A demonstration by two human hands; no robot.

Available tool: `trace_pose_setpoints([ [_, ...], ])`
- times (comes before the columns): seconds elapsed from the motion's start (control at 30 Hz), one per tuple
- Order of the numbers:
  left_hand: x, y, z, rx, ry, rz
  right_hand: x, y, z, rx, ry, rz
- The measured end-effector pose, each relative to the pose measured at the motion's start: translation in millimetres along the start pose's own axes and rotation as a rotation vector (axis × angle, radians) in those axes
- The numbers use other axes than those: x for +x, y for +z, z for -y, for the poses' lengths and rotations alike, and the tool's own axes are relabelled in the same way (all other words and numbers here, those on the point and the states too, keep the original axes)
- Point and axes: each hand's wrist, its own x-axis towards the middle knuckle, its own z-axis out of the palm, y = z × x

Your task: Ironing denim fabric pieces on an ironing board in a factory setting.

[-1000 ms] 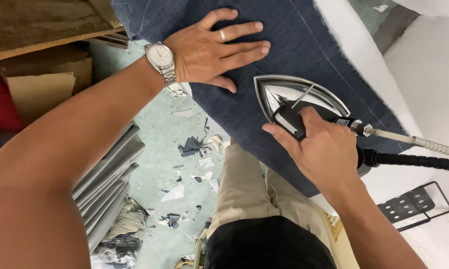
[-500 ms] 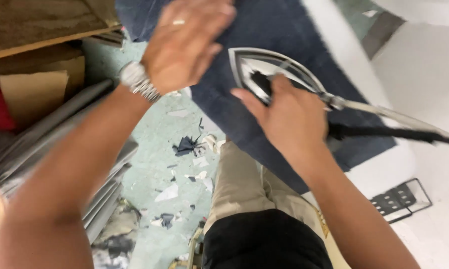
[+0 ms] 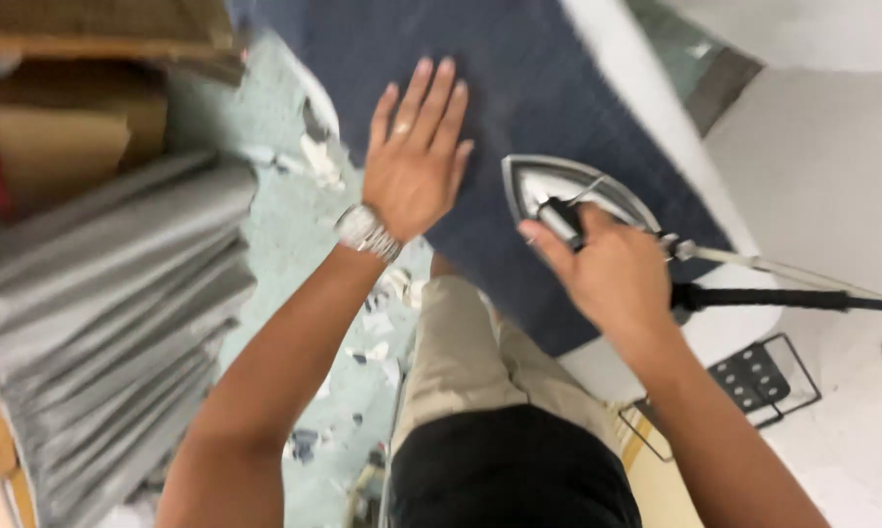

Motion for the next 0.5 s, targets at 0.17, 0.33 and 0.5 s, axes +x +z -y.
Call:
trace_pose_setpoints([
  [0.17, 5.2, 27.7, -12.3, 0.117, -0.152, 0.208, 6.0, -0.4, -8.1, 0.085, -0.027, 0.018],
  [0.33, 7.5, 42.6, -13.7, 0.094, -0.203, 0.048, -65.2, 12.2, -64.4, 0.147, 0.073, 0.228],
  [0.5, 17.9, 55.0, -13.8, 0.106, -0.284, -0.123, -111.3, 42.5, -105.6, 0.043, 0.093, 0.073],
])
